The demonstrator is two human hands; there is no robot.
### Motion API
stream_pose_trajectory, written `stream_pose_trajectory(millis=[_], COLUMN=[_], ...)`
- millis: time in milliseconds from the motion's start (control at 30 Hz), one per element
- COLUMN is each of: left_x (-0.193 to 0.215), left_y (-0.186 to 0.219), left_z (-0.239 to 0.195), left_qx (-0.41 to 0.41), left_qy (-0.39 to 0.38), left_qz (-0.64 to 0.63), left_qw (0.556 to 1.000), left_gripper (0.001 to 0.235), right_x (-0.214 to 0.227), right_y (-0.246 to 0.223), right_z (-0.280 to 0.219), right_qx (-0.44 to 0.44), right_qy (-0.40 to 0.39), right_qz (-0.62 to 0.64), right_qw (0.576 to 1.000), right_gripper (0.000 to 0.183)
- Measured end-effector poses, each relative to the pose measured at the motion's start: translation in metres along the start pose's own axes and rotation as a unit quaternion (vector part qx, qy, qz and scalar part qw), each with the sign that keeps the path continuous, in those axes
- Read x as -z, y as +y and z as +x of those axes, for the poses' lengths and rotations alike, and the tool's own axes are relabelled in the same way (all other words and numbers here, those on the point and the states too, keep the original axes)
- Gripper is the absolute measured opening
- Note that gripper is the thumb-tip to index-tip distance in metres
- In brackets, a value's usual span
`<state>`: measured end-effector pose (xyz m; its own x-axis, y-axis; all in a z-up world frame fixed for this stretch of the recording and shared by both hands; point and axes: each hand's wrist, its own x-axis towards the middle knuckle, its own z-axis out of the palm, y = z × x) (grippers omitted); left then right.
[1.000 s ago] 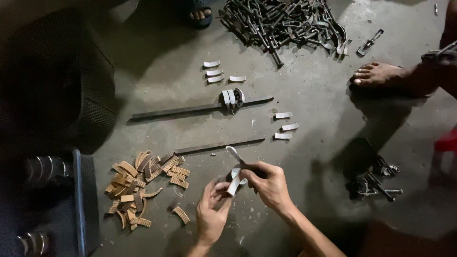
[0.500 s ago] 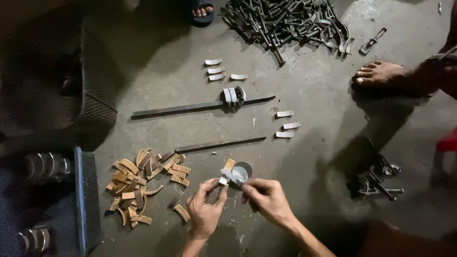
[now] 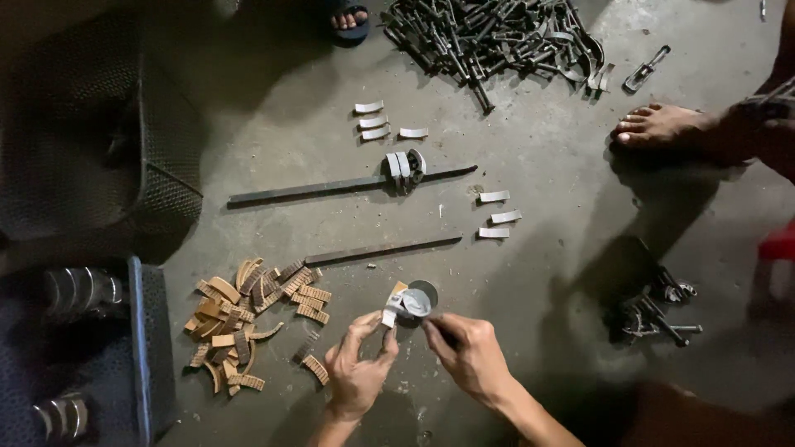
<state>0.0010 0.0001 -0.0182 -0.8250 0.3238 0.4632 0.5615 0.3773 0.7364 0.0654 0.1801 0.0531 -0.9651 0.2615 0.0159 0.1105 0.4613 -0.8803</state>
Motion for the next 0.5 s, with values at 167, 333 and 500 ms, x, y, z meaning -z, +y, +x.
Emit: stream_pose_trajectory(millis=[167,333,500], left_x=[-0.007,-0.004,0.006], left_y=[-0.011,-0.012,-0.018], left_z=[-0.014,-0.013,0.03], left_qx=[-0.014,0.032,0.154], left_qy=[0.002,-0.023,-0.092], left_qz=[0.023,0.006,-0.038], left_qw=[1.0,0.999,0.983], left_gripper=[0.029,0.03,0.034], right_x=[-0.005,0.006,0.005], right_y=[0.019,0.034,0.076], right_z=[0.005,0.005,-0.019], right_qx=[-0.008,-0.067,-0.102], right_qy=[0.053,0.113,0.147], right_qz=[-0.04,-0.006,0.033], right_qw=[0.998,0.991,0.983], right_gripper=[0.01,0.01,0.011])
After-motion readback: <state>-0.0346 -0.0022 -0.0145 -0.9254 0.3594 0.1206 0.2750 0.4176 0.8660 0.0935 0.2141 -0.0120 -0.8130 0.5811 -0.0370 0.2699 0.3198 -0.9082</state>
